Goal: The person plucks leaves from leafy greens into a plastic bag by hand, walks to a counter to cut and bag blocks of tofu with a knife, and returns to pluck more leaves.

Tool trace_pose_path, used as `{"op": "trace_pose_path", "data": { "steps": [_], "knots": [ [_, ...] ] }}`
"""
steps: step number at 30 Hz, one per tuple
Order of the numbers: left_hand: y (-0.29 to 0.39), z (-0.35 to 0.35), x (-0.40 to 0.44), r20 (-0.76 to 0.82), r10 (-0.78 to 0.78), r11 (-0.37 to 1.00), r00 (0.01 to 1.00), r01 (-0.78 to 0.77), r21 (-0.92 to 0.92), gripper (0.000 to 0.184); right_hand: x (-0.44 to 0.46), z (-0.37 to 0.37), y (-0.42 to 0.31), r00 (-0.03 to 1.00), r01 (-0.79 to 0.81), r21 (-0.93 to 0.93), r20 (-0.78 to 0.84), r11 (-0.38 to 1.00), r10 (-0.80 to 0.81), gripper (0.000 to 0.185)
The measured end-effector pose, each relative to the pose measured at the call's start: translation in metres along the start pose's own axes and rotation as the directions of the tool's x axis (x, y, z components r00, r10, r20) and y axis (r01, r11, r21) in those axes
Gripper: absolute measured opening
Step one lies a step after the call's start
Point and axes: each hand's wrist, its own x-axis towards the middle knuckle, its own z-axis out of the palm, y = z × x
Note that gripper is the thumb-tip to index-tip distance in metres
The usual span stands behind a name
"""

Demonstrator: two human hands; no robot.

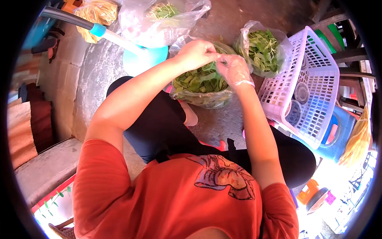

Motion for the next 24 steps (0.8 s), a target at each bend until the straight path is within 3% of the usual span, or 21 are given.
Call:
{"op": "trace_pose_path", "data": {
  "steps": [1, 4, 5, 8, 11, 14, 18, 20, 21, 24],
  "knots": [
    [0.011, -0.007, -0.001, 0.060, -0.041, 0.996, 0.997, 0.036, 0.087, 0.026, -0.001, -0.003, -0.003, 0.998, 0.049, 0.044, -0.051, 0.998, -0.047, 0.014],
    [-0.005, -0.003, 0.009, 0.196, -0.055, 0.981, 0.979, 0.090, -0.173, 0.021, 0.007, 0.001, 0.007, 0.985, 0.131, 0.126, -0.128, 0.983, -0.115, 0.015],
    [-0.011, -0.003, 0.011, 0.151, 0.071, 0.982, 0.986, -0.043, -0.184, 0.019, 0.007, -0.002, 0.011, 0.982, 0.159, 0.162, -0.131, 0.974, -0.139, 0.015],
    [-0.009, -0.005, 0.010, 0.118, 0.093, 0.971, 0.989, -0.064, -0.230, 0.018, 0.011, 0.004, 0.018, 0.961, 0.219, 0.234, -0.218, 0.947, -0.169, 0.014],
    [-0.012, -0.002, 0.009, 0.158, -0.086, 0.885, 0.984, 0.148, -0.442, 0.017, 0.018, 0.015, 0.029, 0.964, 0.085, 0.383, -0.263, 0.920, 0.020, 0.016],
    [0.003, -0.018, 0.001, 0.187, -0.167, 0.852, 0.968, 0.237, -0.467, 0.017, 0.019, 0.004, 0.037, 0.943, -0.252, 0.643, -0.004, 0.723, 0.332, 0.019],
    [0.002, -0.009, -0.002, 0.059, -0.108, 0.885, 0.992, 0.123, -0.449, 0.011, 0.012, -0.009, -0.001, 0.936, -0.340, 0.819, 0.245, 0.462, 0.253, 0.027],
    [0.015, -0.010, -0.006, 0.018, -0.096, 0.904, 0.995, 0.095, -0.416, 0.009, 0.011, 0.002, -0.009, 0.919, -0.392, 0.767, 0.298, 0.509, 0.258, 0.031],
    [0.014, -0.005, -0.003, -0.069, -0.033, 0.908, 0.997, 0.000, -0.419, 0.010, 0.008, 0.006, -0.016, 0.935, -0.342, 0.802, 0.236, 0.491, 0.266, 0.031],
    [0.006, -0.009, -0.001, 0.227, -0.222, 0.629, 0.948, 0.317, -0.710, 0.009, 0.007, 0.014, -0.014, 0.966, -0.234, 0.801, 0.127, 0.551, 0.226, 0.031]
  ]
}}
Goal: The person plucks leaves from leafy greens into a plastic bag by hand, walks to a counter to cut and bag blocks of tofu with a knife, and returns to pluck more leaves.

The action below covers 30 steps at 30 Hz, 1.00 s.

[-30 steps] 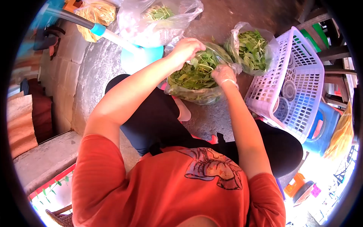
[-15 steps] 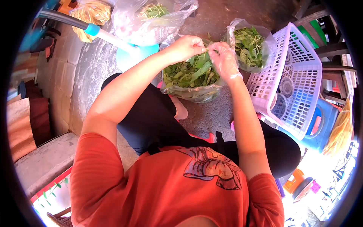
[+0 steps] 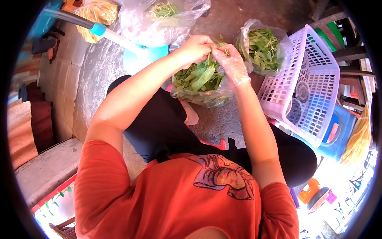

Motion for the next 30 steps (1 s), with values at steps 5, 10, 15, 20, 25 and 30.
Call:
{"op": "trace_pose_path", "data": {
  "steps": [5, 10, 15, 20, 25, 30],
  "knots": [
    [0.003, -0.005, -0.002, 0.099, -0.020, 0.994, 0.995, 0.009, 0.113, 0.016, 0.001, -0.011, -0.001, 0.975, 0.202, -0.424, 0.007, 0.883, -0.220, 0.026],
    [-0.003, 0.007, -0.002, 0.110, 0.042, 0.961, 0.993, -0.070, 0.267, 0.017, 0.004, -0.016, 0.007, 0.945, 0.170, -0.711, -0.080, 0.682, -0.318, 0.027],
    [0.003, -0.020, 0.005, 0.159, -0.041, 0.981, 0.986, 0.070, -0.182, 0.018, 0.023, -0.064, 0.032, 0.965, -0.028, -0.376, -0.252, 0.926, -0.073, 0.030],
    [0.003, -0.021, 0.004, 0.057, -0.110, 0.963, 0.992, 0.120, -0.240, 0.012, 0.025, -0.086, 0.029, 0.953, -0.261, -0.299, 0.072, 0.918, 0.295, 0.036],
    [-0.009, -0.023, 0.010, 0.074, -0.077, 0.952, 0.994, 0.095, -0.290, 0.008, 0.010, -0.055, 0.070, 0.962, 0.085, -0.869, 0.199, 0.487, 0.188, 0.032],
    [-0.015, -0.018, 0.011, 0.040, -0.070, 0.990, 0.997, 0.074, -0.117, 0.006, -0.005, -0.043, 0.110, 0.982, 0.160, -0.917, 0.187, 0.366, 0.037, 0.029]
  ]
}}
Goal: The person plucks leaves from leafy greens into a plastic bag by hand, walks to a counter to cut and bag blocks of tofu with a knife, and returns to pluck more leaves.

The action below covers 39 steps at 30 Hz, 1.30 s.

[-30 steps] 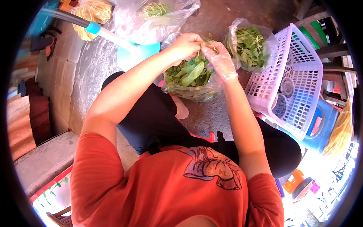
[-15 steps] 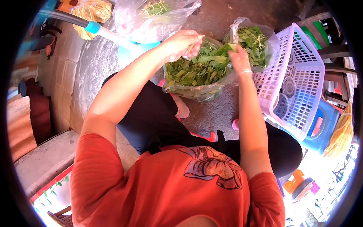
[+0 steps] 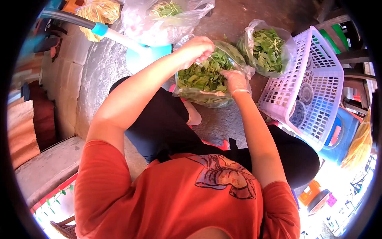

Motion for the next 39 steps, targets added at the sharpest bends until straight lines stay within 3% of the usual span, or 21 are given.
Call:
{"op": "trace_pose_path", "data": {
  "steps": [1, 3, 6, 10, 16, 19, 22, 24, 26, 29, 30, 33, 36, 39],
  "knots": [
    [0.000, 0.001, -0.002, -0.007, -0.017, 0.996, 1.000, 0.018, 0.092, 0.007, -0.001, 0.000, -0.002, 0.991, 0.038, 0.007, -0.132, 0.999, -0.037, 0.032],
    [-0.003, 0.004, -0.002, -0.027, 0.005, 0.955, 1.000, 0.003, 0.297, 0.010, 0.004, -0.011, -0.005, 0.994, 0.040, -0.006, -0.103, 0.999, -0.040, 0.030],
    [-0.029, -0.006, 0.015, 0.107, 0.324, 0.733, 0.940, -0.321, 0.600, 0.008, 0.006, -0.051, -0.028, 0.988, 0.052, 0.115, -0.148, 0.992, -0.035, 0.026],
    [-0.017, 0.005, 0.008, 0.077, 0.250, 0.713, 0.965, -0.237, 0.660, 0.010, 0.011, -0.082, -0.043, 0.983, 0.097, 0.313, -0.177, 0.945, -0.042, 0.023],
    [-0.009, 0.006, 0.004, 0.118, 0.275, 0.803, 0.954, -0.296, 0.517, 0.012, 0.014, -0.090, -0.047, 0.983, 0.152, 0.514, -0.171, 0.844, -0.073, 0.023],
    [-0.007, 0.006, 0.000, 0.059, 0.328, 0.794, 0.943, -0.309, 0.524, 0.011, 0.011, -0.094, -0.044, 0.987, 0.146, 0.712, -0.151, 0.687, -0.053, 0.023],
    [0.005, 0.010, -0.008, -0.120, 0.220, 0.931, 0.968, -0.172, 0.323, 0.009, 0.011, -0.106, -0.037, 0.954, -0.041, 0.700, -0.184, 0.713, 0.236, 0.028],
    [0.010, 0.009, -0.011, -0.121, 0.167, 0.972, 0.979, -0.142, 0.189, 0.008, 0.005, -0.113, -0.039, 0.906, -0.097, 0.911, -0.086, 0.400, 0.414, 0.048],
    [0.015, 0.005, -0.014, -0.083, 0.109, 0.992, 0.991, -0.102, 0.079, 0.008, 0.005, -0.115, -0.040, 0.871, -0.083, 0.964, -0.053, 0.251, 0.489, 0.053],
    [0.018, 0.010, -0.015, -0.006, 0.056, 0.998, 0.998, -0.056, 0.008, 0.009, 0.015, -0.104, -0.026, 0.925, -0.053, 0.817, -0.177, 0.574, 0.337, 0.050],
    [0.020, 0.012, -0.017, 0.022, 0.034, 0.999, 0.999, -0.034, -0.012, 0.009, 0.003, -0.121, -0.046, 0.978, 0.026, 0.869, -0.124, 0.494, 0.167, 0.041],
    [0.022, 0.015, -0.020, 0.088, 0.025, 0.994, 0.996, -0.016, -0.109, 0.007, 0.003, -0.109, -0.058, 0.987, 0.144, 0.880, -0.162, 0.453, 0.000, 0.031],
    [0.022, 0.017, -0.023, 0.005, 0.030, 0.986, 1.000, -0.029, -0.166, 0.007, 0.004, -0.100, -0.061, 0.995, 0.055, 0.873, -0.089, 0.485, 0.047, 0.032],
    [0.018, 0.009, -0.018, 0.081, 0.043, 0.978, 0.996, -0.025, -0.207, 0.008, 0.002, -0.105, -0.062, 0.995, 0.082, 0.838, -0.095, 0.539, -0.004, 0.031]
  ]
}}
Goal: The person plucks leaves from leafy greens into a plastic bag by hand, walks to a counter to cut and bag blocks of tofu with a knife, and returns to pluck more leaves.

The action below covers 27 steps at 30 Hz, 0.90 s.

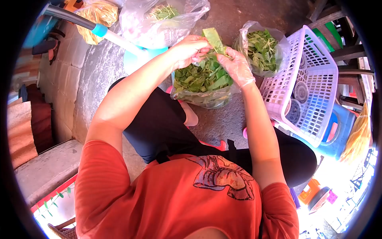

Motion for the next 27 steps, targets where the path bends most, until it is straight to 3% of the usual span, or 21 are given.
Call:
{"op": "trace_pose_path", "data": {
  "steps": [3, 6, 9, 12, 13, 17, 19, 21, 23, 24, 25, 26, 27],
  "knots": [
    [-0.004, 0.003, 0.002, -0.010, 0.098, 0.995, 0.995, -0.098, 0.016, 0.006, 0.009, 0.002, 0.013, 0.995, 0.065, 0.004, -0.073, 0.998, -0.064, 0.030],
    [-0.010, 0.016, 0.001, -0.130, 0.185, 0.978, 0.974, -0.169, 0.126, 0.003, 0.010, 0.011, 0.013, 0.981, 0.001, 0.112, -0.194, 0.994, 0.021, 0.031],
    [-0.020, 0.023, 0.003, -0.199, 0.319, 0.927, 0.927, -0.261, 0.269, 0.005, 0.013, 0.024, 0.015, 0.950, -0.076, 0.335, -0.262, 0.939, 0.171, 0.028],
    [-0.028, 0.020, 0.009, -0.197, 0.420, 0.880, 0.886, -0.345, 0.325, 0.006, 0.009, 0.035, 0.003, 0.950, -0.064, 0.640, -0.195, 0.766, 0.243, 0.024],
    [-0.029, 0.020, 0.010, -0.201, 0.448, 0.864, 0.871, -0.364, 0.348, 0.006, 0.011, 0.034, 0.007, 0.931, -0.064, 0.613, -0.247, 0.787, 0.268, 0.023],
    [-0.002, 0.009, 0.010, -0.374, 0.487, 0.869, 0.790, -0.480, 0.118, 0.007, 0.020, 0.013, 0.047, 0.853, -0.099, 0.518, -0.396, 0.849, 0.341, 0.023],
    [0.027, -0.015, 0.011, -0.412, 0.482, 0.866, 0.773, -0.493, 0.086, 0.007, 0.017, -0.003, 0.030, 0.833, -0.199, 0.448, -0.391, 0.872, 0.391, 0.026],
    [0.052, -0.046, 0.024, -0.528, 0.397, 0.859, 0.750, -0.507, -0.074, 0.011, 0.022, -0.028, 0.031, 0.871, -0.217, 0.409, -0.328, 0.887, 0.364, 0.022],
    [0.075, -0.097, 0.048, -0.645, 0.246, 0.864, 0.724, -0.465, -0.192, 0.020, 0.024, -0.061, 0.021, 0.863, -0.232, 0.232, -0.399, 0.944, 0.310, 0.024],
    [0.083, -0.152, 0.073, -0.669, 0.232, 0.859, 0.706, -0.471, -0.201, 0.015, 0.024, -0.070, 0.010, 0.870, -0.109, 0.398, -0.406, 0.911, 0.281, 0.023],
    [0.087, -0.204, 0.095, -0.689, 0.218, 0.853, 0.691, -0.478, -0.210, 0.011, 0.033, -0.089, 0.015, 0.839, -0.066, 0.376, -0.480, 0.924, 0.255, 0.023],
    [0.094, -0.229, 0.106, -0.707, 0.259, 0.881, 0.658, -0.461, -0.107, 0.012, 0.032, -0.098, 0.002, 0.849, -0.024, 0.266, -0.504, 0.964, 0.160, 0.023],
    [0.098, -0.246, 0.118, -0.715, 0.303, 0.899, 0.630, -0.438, -0.005, 0.013, 0.033, -0.110, -0.008, 0.842, 0.012, 0.006, -0.540, 1.000, -0.007, 0.023]
  ]
}}
